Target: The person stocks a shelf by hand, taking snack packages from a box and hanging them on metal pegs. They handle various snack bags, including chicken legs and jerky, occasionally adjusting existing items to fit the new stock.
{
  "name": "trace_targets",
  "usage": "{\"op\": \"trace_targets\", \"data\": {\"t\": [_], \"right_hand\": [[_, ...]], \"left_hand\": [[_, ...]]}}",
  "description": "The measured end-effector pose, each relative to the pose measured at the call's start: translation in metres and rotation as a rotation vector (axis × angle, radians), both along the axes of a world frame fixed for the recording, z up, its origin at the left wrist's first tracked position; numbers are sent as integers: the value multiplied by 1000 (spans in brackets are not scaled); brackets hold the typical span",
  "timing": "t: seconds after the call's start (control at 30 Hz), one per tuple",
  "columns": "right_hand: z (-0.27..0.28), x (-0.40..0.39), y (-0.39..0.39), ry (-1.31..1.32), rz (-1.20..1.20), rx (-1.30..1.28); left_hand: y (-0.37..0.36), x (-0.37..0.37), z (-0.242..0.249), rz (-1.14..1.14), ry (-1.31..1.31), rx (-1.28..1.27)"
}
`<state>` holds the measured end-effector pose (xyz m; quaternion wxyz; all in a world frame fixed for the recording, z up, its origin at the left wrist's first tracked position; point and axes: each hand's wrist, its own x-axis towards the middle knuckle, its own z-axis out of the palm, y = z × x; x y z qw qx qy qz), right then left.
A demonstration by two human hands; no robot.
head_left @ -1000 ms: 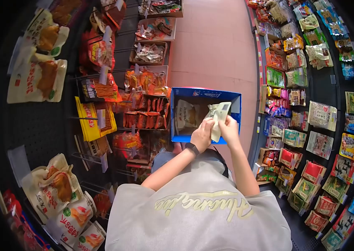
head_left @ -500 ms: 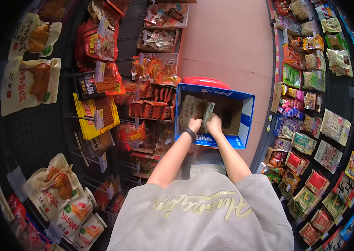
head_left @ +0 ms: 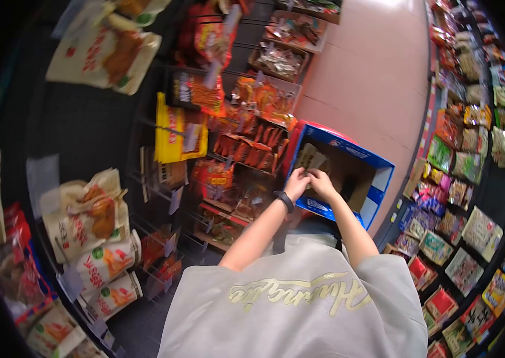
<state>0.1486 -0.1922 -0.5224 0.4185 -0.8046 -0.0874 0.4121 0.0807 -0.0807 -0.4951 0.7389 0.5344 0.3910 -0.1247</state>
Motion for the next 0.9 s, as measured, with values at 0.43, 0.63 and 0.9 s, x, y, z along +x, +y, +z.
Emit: {"op": "trace_targets", "data": {"t": [0.43, 0.63, 0.9], "right_hand": [[162, -27, 161, 19, 77, 598], [223, -55, 224, -332, 265, 714], [212, -69, 259, -508, 504, 611]], "left_hand": [[148, -110, 106, 621, -237, 388], [185, -76, 79, 1010, -311, 856], [221, -66, 77, 1160, -369, 572]]}}
